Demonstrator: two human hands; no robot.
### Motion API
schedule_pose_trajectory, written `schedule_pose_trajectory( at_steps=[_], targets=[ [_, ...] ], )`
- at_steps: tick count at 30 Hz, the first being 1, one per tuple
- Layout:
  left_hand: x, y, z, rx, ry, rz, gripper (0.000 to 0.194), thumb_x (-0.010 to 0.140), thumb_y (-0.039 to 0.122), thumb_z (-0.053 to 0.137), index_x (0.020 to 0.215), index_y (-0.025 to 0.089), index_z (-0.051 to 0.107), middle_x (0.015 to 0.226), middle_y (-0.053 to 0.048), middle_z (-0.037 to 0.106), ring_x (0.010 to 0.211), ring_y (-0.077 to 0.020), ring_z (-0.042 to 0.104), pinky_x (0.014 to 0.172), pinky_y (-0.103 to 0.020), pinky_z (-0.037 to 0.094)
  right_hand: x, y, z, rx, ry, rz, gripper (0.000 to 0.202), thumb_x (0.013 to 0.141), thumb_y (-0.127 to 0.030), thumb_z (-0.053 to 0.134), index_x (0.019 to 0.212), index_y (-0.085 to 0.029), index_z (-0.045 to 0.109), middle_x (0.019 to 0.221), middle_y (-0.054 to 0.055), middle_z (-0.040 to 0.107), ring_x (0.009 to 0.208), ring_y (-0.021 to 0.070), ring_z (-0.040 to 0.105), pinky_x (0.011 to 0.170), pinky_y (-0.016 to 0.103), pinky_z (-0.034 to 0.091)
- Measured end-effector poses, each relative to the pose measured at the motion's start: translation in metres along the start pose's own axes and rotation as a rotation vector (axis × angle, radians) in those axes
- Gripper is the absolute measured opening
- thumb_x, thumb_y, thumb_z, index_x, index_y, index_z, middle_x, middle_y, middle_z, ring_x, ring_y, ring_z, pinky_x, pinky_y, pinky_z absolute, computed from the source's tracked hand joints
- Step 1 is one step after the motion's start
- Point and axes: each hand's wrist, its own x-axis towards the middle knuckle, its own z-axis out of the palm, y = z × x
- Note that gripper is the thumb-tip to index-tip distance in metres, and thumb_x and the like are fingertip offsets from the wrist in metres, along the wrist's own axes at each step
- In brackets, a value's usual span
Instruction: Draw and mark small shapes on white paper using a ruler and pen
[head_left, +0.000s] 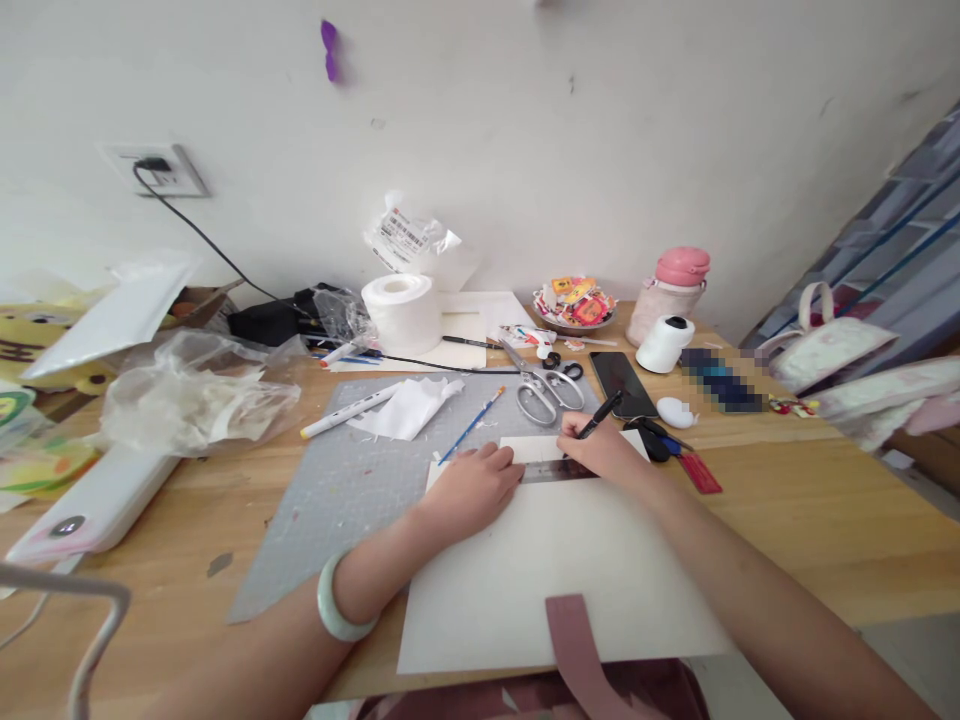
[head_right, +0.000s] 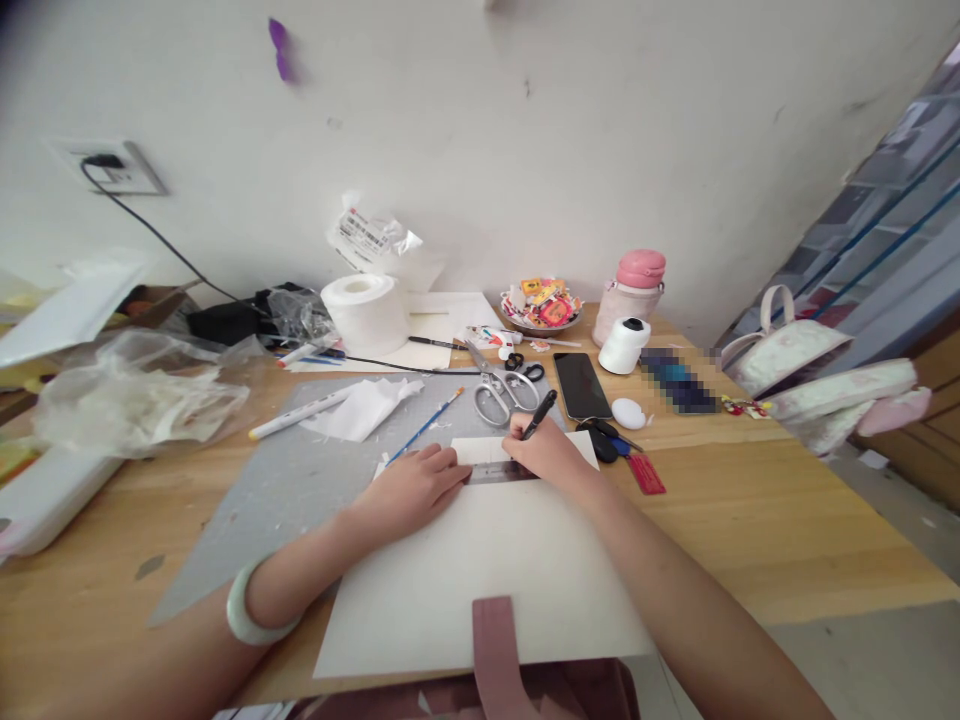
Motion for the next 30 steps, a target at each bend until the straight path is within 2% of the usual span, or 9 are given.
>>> schedule_pose_trajectory(
  at_steps=[4, 6, 12, 16, 20, 30],
  targets=[
    [-0.0024, -0.0034, -0.003, -0.022, 0.023, 0.074, 0.025, 0.092, 0.027, 0.033, 0.096, 0.02, 0.057, 0.085, -0.004, 0.054, 0.081, -0.0175, 0.051, 0.068, -0.029, 0.043, 0.0035, 0.002, 0.0003, 0.047, 0.16, -0.033, 0.013, 0.066, -0.025, 0.044, 0.056, -0.02, 0.037, 0.052, -0.005, 0.04, 0.053, 0.011, 0.039, 0.051, 0.023, 0.027],
    [-0.0038, -0.0042, -0.0051, -0.048, 0.025, 0.125, 0.026, 0.092, 0.028, 0.033, 0.093, 0.021, 0.058, 0.082, -0.003, 0.054, 0.077, -0.016, 0.051, 0.067, -0.028, 0.042, 0.005, 0.0039, 0.0013, 0.073, 0.192, -0.013, 0.016, 0.069, -0.029, 0.044, 0.057, -0.02, 0.038, 0.049, -0.005, 0.041, 0.051, 0.0111, 0.04, 0.05, 0.023, 0.028],
    [-0.0051, -0.0028, -0.0064, -0.141, 0.014, 0.254, 0.028, 0.091, 0.025, 0.034, 0.08, 0.019, 0.06, 0.075, -0.002, 0.054, 0.069, -0.0123, 0.052, 0.063, -0.024, 0.039, 0.0066, 0.0074, 0.0058, 0.101, 0.16, 0.048, 0.019, 0.072, -0.034, 0.044, 0.058, -0.021, 0.038, 0.043, -0.006, 0.042, 0.043, 0.0111, 0.04, 0.045, 0.023, 0.029],
    [-0.0047, -0.002, -0.0054, -0.18, 0.018, 0.246, 0.022, 0.089, 0.034, 0.042, 0.094, 0.021, 0.058, 0.09, -0.003, 0.056, 0.079, -0.0141, 0.053, 0.072, -0.025, 0.041, 0.0069, 0.0067, 0.0064, 0.093, 0.149, 0.044, 0.02, 0.072, -0.034, 0.044, 0.058, -0.021, 0.037, 0.043, -0.006, 0.042, 0.042, 0.011, 0.04, 0.044, 0.023, 0.029],
    [-0.0051, -0.0006, -0.0055, -0.22, 0.008, 0.225, 0.029, 0.084, 0.038, 0.049, 0.108, 0.021, 0.053, 0.101, -0.004, 0.055, 0.088, -0.0159, 0.053, 0.079, -0.027, 0.043, 0.0072, 0.006, 0.0057, 0.041, 0.155, 0.033, 0.02, 0.073, -0.034, 0.044, 0.058, -0.021, 0.037, 0.042, -0.006, 0.04, 0.041, 0.0109, 0.038, 0.045, 0.023, 0.027],
    [-0.0047, 0.0005, -0.0046, -0.219, 0.02, 0.214, 0.024, 0.086, 0.03, 0.045, 0.106, 0.021, 0.054, 0.1, -0.003, 0.055, 0.087, -0.015, 0.053, 0.079, -0.026, 0.043, 0.0078, 0.0096, 0.0073, 0.031, 0.169, 0.002, 0.022, 0.074, -0.035, 0.044, 0.059, -0.021, 0.037, 0.046, -0.006, 0.041, 0.046, 0.0113, 0.039, 0.049, 0.024, 0.03]
  ],
)
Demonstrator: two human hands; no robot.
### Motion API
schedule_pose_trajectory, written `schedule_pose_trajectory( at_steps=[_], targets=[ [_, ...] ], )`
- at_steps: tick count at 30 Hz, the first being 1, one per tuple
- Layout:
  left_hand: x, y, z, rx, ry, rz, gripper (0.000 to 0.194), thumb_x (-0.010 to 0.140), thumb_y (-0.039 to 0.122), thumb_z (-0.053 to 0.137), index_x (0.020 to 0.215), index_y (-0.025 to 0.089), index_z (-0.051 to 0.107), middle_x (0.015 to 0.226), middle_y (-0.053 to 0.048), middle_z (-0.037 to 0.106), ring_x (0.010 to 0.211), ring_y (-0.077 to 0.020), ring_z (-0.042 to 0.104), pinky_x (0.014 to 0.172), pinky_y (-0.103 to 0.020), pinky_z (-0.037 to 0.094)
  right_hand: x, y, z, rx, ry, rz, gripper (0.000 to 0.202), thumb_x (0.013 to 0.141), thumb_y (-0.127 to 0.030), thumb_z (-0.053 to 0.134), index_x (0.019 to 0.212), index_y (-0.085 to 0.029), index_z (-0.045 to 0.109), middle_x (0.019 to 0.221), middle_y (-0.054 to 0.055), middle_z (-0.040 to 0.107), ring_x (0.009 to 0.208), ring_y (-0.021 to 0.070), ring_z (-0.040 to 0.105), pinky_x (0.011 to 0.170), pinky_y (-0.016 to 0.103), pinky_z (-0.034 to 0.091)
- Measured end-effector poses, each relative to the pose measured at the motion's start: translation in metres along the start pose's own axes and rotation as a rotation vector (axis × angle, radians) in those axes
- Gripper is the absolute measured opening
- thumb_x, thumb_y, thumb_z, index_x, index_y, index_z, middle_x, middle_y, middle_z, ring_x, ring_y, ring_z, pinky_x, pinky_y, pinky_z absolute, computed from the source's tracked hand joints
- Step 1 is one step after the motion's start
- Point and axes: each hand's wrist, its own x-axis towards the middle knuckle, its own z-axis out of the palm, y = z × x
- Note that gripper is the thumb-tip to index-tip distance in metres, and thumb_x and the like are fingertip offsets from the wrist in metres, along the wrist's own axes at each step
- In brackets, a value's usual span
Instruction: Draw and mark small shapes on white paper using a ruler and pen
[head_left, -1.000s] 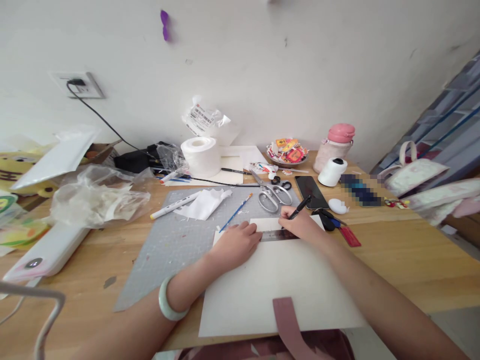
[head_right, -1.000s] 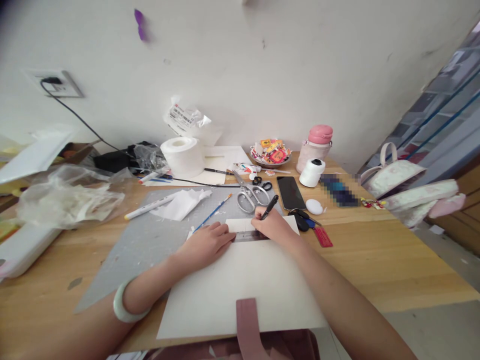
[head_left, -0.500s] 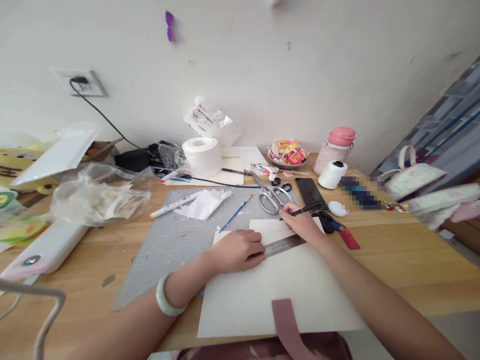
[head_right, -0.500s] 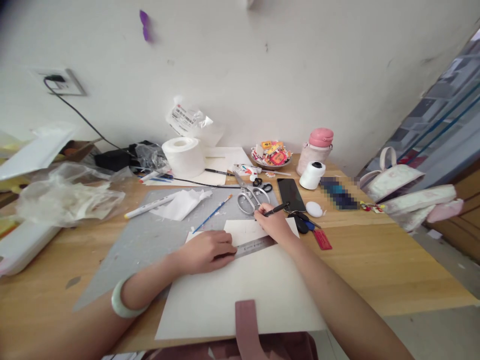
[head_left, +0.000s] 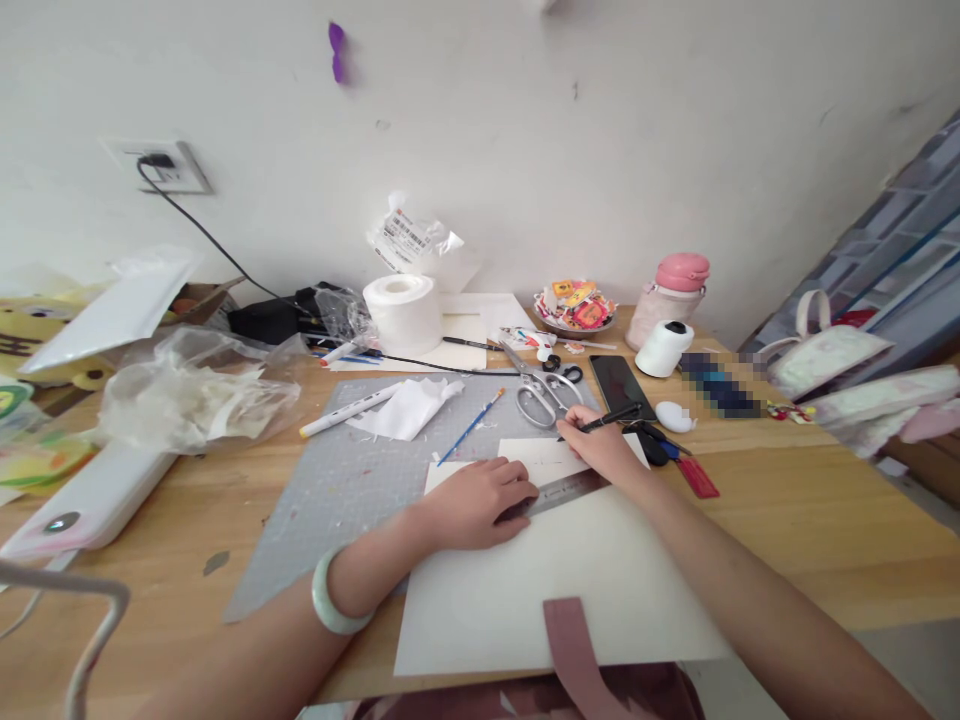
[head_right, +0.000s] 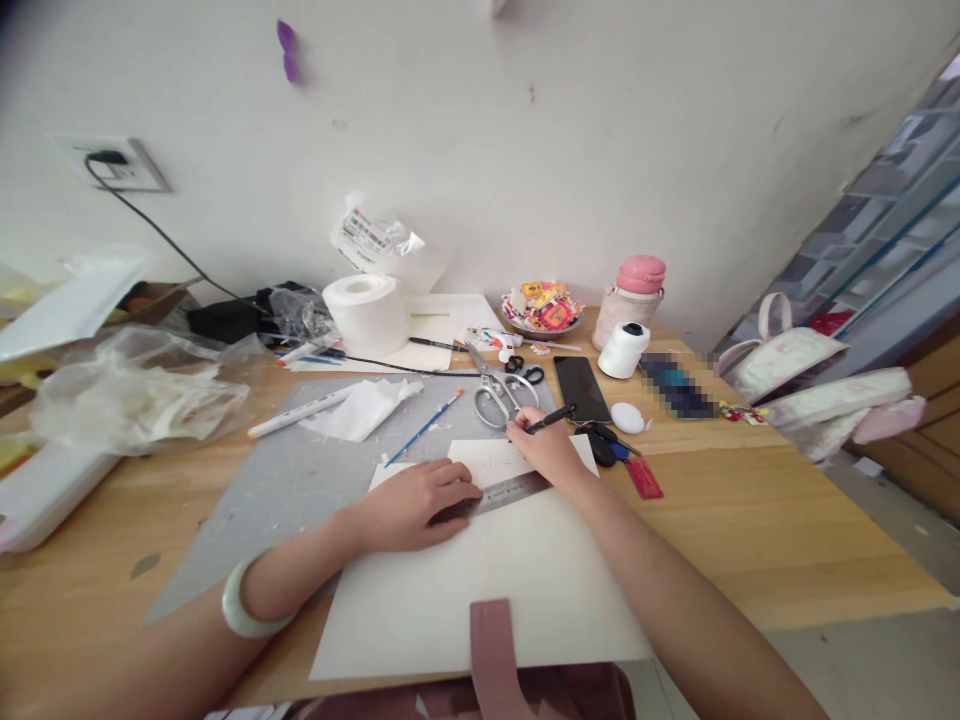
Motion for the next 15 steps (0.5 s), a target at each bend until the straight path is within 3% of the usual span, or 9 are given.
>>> schedule_pose_trajectory(
  at_steps=[7, 15],
  targets=[
    [0.0011, 0.0019, 0.0058, 0.186, -0.023, 0.021, 0.022, 0.09, 0.023, 0.035, 0.095, 0.017, 0.055, 0.088, -0.005, 0.055, 0.08, -0.0168, 0.053, 0.073, -0.03, 0.045, 0.0, -0.0005, 0.0001, 0.01, 0.009, -0.028, 0.022, 0.074, -0.034, 0.043, 0.058, -0.021, 0.036, 0.049, -0.005, 0.041, 0.048, 0.0114, 0.039, 0.049, 0.024, 0.029],
    [0.0013, -0.0056, 0.0066, 0.223, -0.002, -0.106, 0.021, 0.09, 0.02, 0.035, 0.1, 0.019, 0.054, 0.093, -0.005, 0.056, 0.087, -0.0187, 0.052, 0.072, -0.031, 0.046, -0.003, -0.0066, -0.0025, 0.045, -0.02, 0.016, 0.02, 0.073, -0.034, 0.043, 0.059, -0.021, 0.038, 0.048, -0.005, 0.04, 0.048, 0.0121, 0.041, 0.048, 0.024, 0.03]
  ],
)
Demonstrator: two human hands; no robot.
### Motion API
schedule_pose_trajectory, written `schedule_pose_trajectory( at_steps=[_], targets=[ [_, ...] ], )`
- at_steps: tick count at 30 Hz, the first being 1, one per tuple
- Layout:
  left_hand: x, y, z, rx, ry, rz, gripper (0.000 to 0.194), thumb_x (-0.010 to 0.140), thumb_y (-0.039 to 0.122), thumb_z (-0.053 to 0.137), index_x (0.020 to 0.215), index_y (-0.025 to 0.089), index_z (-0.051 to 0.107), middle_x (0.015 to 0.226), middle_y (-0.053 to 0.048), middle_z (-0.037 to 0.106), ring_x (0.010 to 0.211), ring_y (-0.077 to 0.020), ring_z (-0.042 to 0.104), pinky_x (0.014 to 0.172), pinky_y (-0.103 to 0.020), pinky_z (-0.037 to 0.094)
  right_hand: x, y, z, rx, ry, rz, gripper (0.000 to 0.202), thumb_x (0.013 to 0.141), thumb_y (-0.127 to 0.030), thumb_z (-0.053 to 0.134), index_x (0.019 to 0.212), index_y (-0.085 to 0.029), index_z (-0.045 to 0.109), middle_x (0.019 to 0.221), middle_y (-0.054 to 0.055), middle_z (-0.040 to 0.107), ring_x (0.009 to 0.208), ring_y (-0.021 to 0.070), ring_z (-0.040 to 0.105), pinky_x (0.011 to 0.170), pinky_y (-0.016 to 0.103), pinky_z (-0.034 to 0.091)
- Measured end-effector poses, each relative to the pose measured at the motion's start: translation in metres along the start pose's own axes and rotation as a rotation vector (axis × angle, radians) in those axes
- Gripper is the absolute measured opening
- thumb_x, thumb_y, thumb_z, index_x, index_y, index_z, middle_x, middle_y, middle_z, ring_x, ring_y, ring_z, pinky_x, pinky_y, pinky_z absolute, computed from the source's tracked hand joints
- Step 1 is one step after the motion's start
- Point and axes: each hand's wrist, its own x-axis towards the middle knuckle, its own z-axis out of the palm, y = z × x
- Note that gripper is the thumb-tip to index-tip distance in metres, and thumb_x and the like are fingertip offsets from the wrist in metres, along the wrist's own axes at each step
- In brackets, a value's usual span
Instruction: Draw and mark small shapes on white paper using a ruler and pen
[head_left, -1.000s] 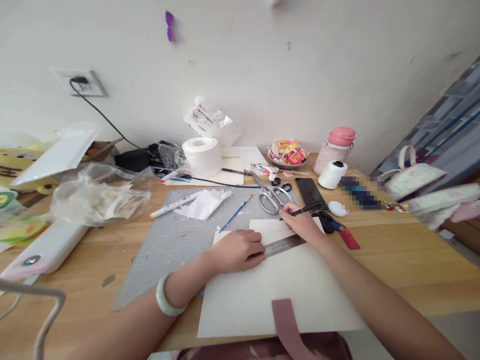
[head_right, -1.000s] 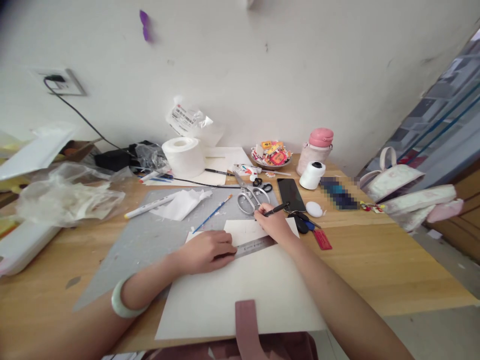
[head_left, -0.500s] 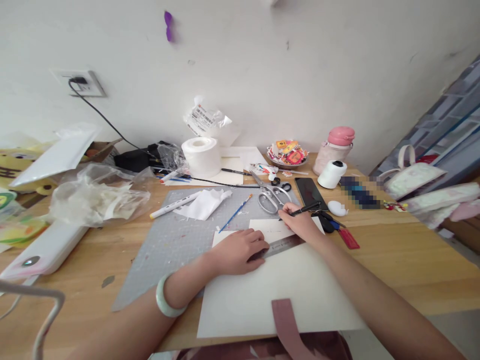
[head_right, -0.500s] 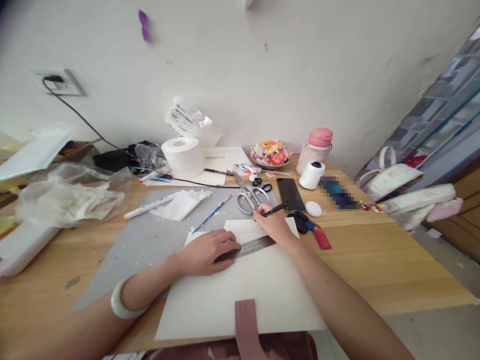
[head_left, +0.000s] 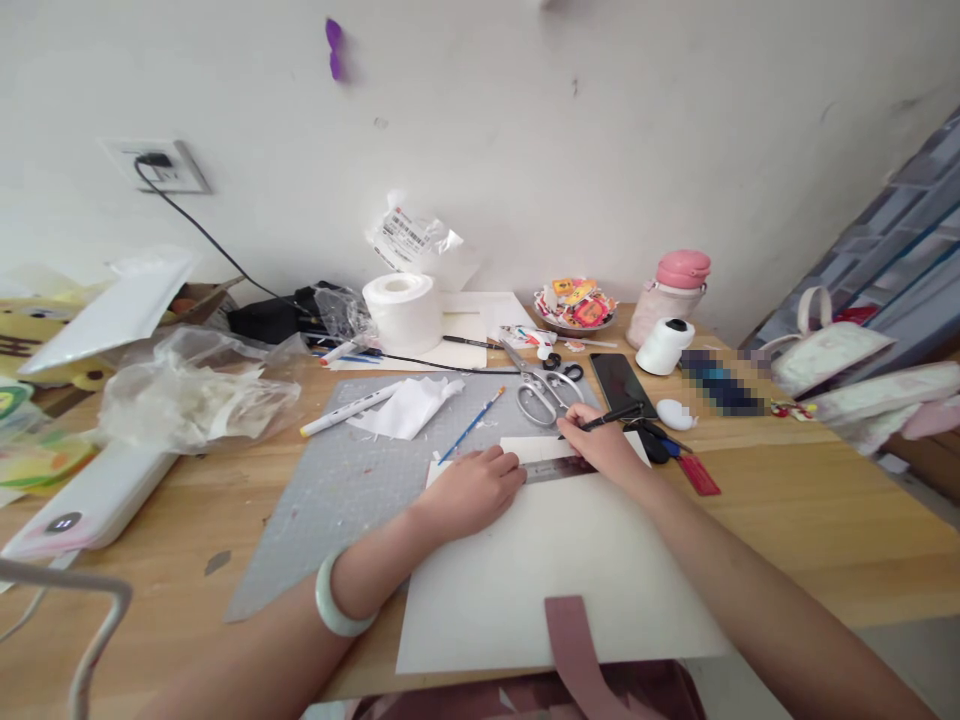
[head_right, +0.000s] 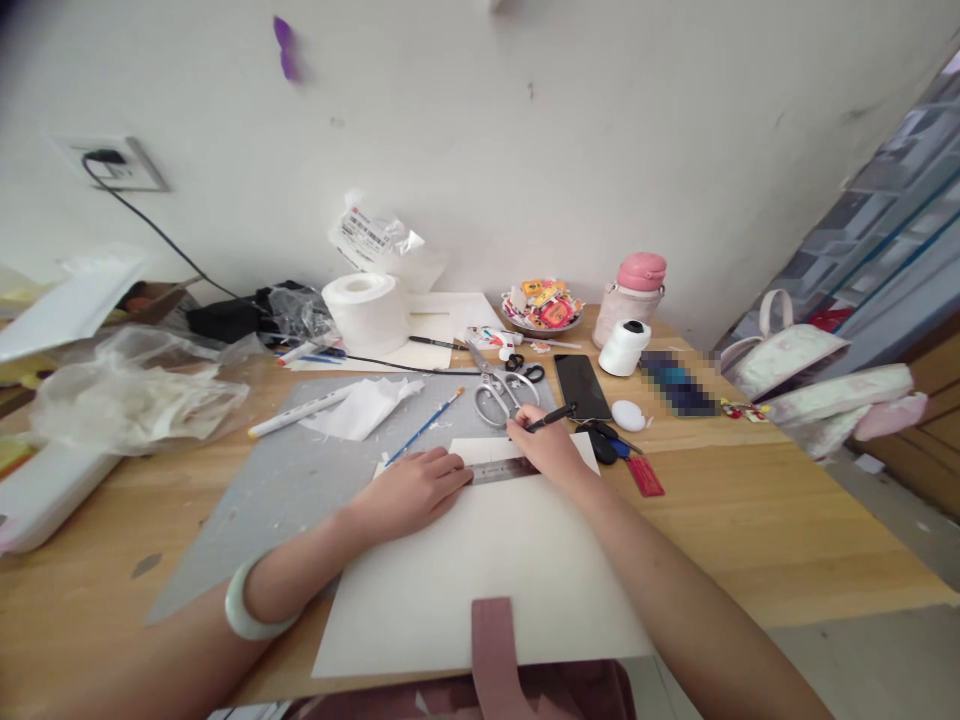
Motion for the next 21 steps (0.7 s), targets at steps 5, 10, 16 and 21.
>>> schedule_pose_trajectory(
  at_steps=[5, 10, 16, 21],
  targets=[
    [0.0001, -0.0045, -0.0003, -0.049, -0.003, 0.037, 0.023, 0.09, 0.018, 0.036, 0.101, 0.02, 0.056, 0.095, -0.005, 0.058, 0.088, -0.0175, 0.051, 0.076, -0.029, 0.044, -0.0006, -0.0008, -0.0005, -0.016, 0.001, -0.01, 0.02, 0.073, -0.034, 0.043, 0.059, -0.021, 0.037, 0.05, -0.005, 0.039, 0.049, 0.0119, 0.041, 0.049, 0.024, 0.03],
    [-0.0005, -0.0062, -0.0005, -0.056, 0.011, 0.055, 0.025, 0.091, 0.019, 0.034, 0.101, 0.021, 0.057, 0.096, -0.004, 0.059, 0.087, -0.0173, 0.052, 0.075, -0.029, 0.044, -0.0016, -0.0015, 0.0003, 0.004, -0.008, 0.006, 0.02, 0.072, -0.034, 0.044, 0.059, -0.021, 0.038, 0.05, -0.005, 0.04, 0.048, 0.0115, 0.041, 0.049, 0.024, 0.031],
    [-0.0007, -0.0055, 0.0016, -0.02, 0.036, 0.06, 0.024, 0.091, 0.021, 0.035, 0.101, 0.02, 0.057, 0.098, -0.004, 0.059, 0.088, -0.0175, 0.053, 0.074, -0.03, 0.044, -0.0012, -0.0017, 0.0008, -0.023, -0.011, 0.011, 0.02, 0.073, -0.034, 0.043, 0.059, -0.021, 0.037, 0.051, -0.005, 0.04, 0.049, 0.0115, 0.042, 0.048, 0.023, 0.031],
    [0.0, -0.0045, 0.0019, 0.006, 0.052, 0.041, 0.024, 0.092, 0.022, 0.034, 0.1, 0.02, 0.057, 0.096, -0.003, 0.06, 0.087, -0.0173, 0.053, 0.072, -0.031, 0.043, -0.0027, -0.0032, 0.0005, -0.022, -0.02, 0.037, 0.019, 0.073, -0.034, 0.044, 0.06, -0.021, 0.037, 0.05, -0.006, 0.04, 0.047, 0.0111, 0.042, 0.047, 0.023, 0.031]
  ],
)
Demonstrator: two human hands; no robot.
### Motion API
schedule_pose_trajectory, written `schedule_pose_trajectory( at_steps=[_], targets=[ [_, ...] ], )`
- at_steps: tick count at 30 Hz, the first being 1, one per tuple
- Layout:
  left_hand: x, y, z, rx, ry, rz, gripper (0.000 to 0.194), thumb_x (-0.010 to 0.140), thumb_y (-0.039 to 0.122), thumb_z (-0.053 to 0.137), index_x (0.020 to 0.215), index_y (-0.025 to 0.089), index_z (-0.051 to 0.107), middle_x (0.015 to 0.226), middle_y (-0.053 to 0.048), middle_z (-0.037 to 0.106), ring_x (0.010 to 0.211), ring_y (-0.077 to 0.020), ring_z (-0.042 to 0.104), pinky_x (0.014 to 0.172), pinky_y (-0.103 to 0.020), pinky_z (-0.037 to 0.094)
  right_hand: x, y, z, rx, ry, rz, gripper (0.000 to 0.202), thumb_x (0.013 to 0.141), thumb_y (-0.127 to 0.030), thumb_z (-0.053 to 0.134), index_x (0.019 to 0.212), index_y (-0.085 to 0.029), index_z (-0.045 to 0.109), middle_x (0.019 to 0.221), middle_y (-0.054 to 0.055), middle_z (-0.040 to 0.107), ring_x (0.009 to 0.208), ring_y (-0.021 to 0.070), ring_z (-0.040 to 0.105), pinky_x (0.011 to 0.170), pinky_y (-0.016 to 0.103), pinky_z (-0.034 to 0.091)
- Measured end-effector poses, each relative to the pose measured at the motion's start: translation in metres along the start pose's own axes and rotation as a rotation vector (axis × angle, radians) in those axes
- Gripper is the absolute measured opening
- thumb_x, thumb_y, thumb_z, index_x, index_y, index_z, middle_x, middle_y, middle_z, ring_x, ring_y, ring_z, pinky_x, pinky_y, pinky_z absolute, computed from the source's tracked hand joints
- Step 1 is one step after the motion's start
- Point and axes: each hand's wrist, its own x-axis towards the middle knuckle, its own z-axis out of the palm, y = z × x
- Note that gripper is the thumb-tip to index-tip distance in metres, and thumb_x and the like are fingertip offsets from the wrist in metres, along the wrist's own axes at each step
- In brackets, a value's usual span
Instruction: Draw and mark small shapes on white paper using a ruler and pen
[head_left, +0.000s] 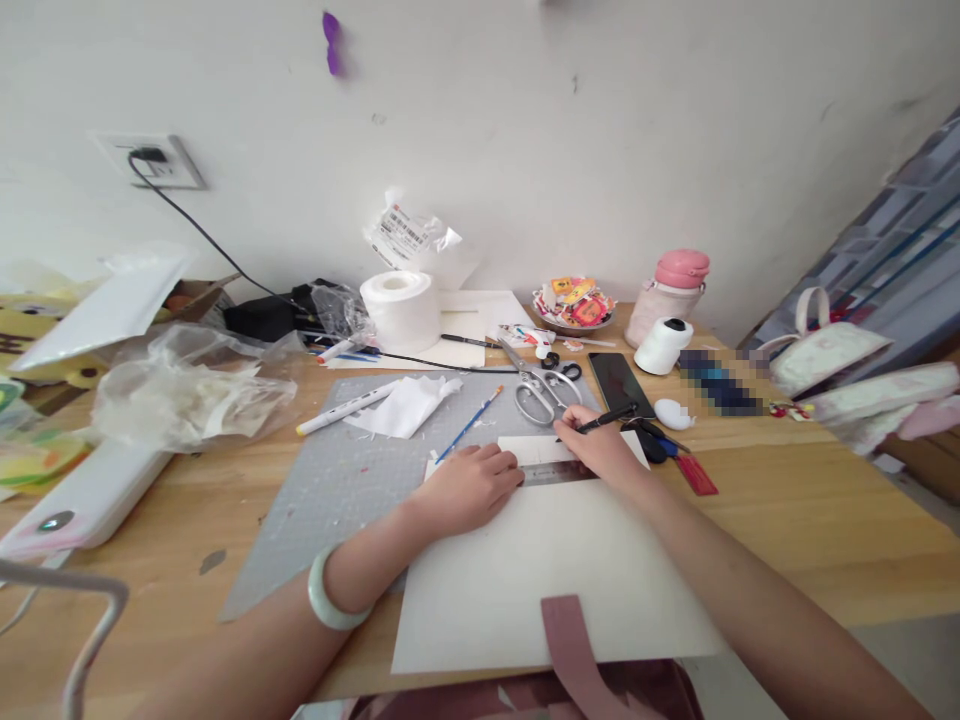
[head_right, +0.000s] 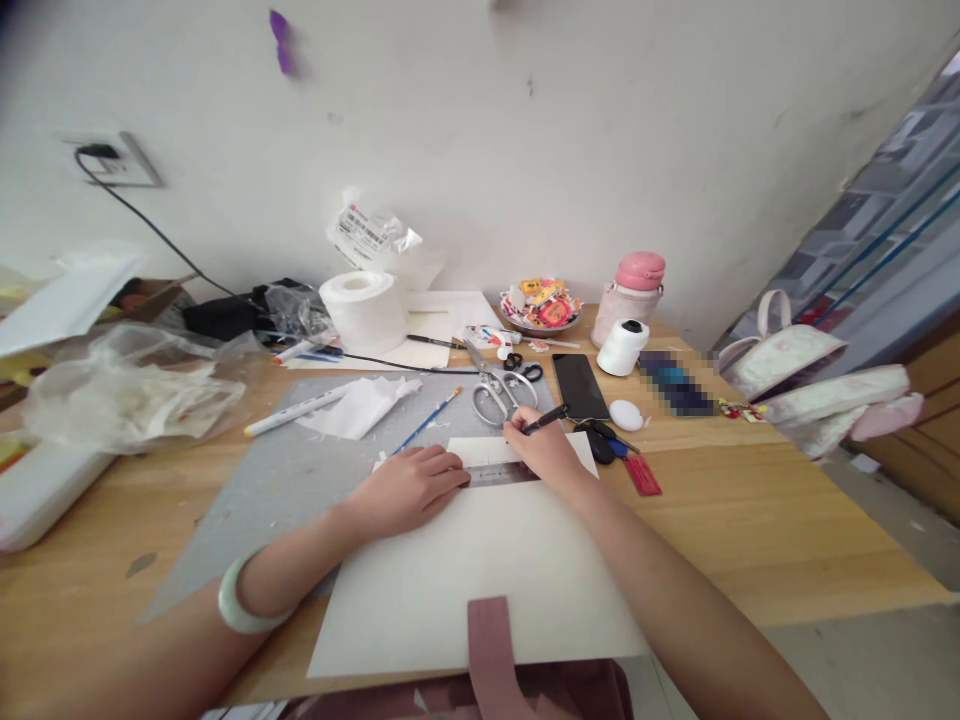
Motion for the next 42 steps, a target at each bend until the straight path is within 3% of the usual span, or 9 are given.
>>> schedule_pose_trajectory(
  at_steps=[20, 25, 33, 42],
  targets=[
    [0.0005, -0.0006, 0.003, 0.01, -0.016, -0.026, 0.022, 0.09, 0.019, 0.038, 0.104, 0.019, 0.056, 0.102, -0.004, 0.059, 0.09, -0.0184, 0.051, 0.074, -0.031, 0.042, -0.0022, -0.0019, 0.0001, -0.011, 0.039, -0.059, 0.021, 0.072, -0.033, 0.044, 0.058, -0.021, 0.036, 0.051, -0.005, 0.039, 0.05, 0.0114, 0.039, 0.049, 0.023, 0.029],
    [0.0002, 0.0013, 0.0049, 0.05, -0.03, 0.028, 0.026, 0.089, 0.015, 0.039, 0.111, 0.021, 0.052, 0.11, -0.004, 0.058, 0.093, -0.0192, 0.05, 0.075, -0.031, 0.041, -0.0022, -0.002, 0.0015, 0.031, 0.078, -0.086, 0.02, 0.073, -0.033, 0.045, 0.059, -0.021, 0.037, 0.052, -0.005, 0.041, 0.052, 0.0112, 0.042, 0.05, 0.023, 0.031],
    [0.0004, 0.0021, 0.0067, 0.034, -0.013, 0.036, 0.027, 0.09, 0.016, 0.038, 0.114, 0.02, 0.051, 0.123, -0.001, 0.054, 0.096, -0.0196, 0.048, 0.076, -0.032, 0.04, -0.0031, -0.001, 0.0083, 0.17, -0.022, 0.11, 0.016, 0.071, -0.033, 0.047, 0.061, -0.021, 0.04, 0.043, -0.008, 0.041, 0.038, 0.0096, 0.039, 0.041, 0.022, 0.031],
    [0.0, 0.0027, 0.0026, -0.015, -0.019, 0.021, 0.03, 0.087, 0.014, 0.04, 0.113, 0.022, 0.052, 0.124, -0.001, 0.055, 0.096, -0.019, 0.048, 0.077, -0.032, 0.041, -0.0031, -0.0014, 0.0083, 0.126, -0.017, 0.057, 0.018, 0.071, -0.033, 0.047, 0.06, -0.021, 0.04, 0.045, -0.007, 0.042, 0.039, 0.009, 0.038, 0.042, 0.022, 0.032]
  ],
)
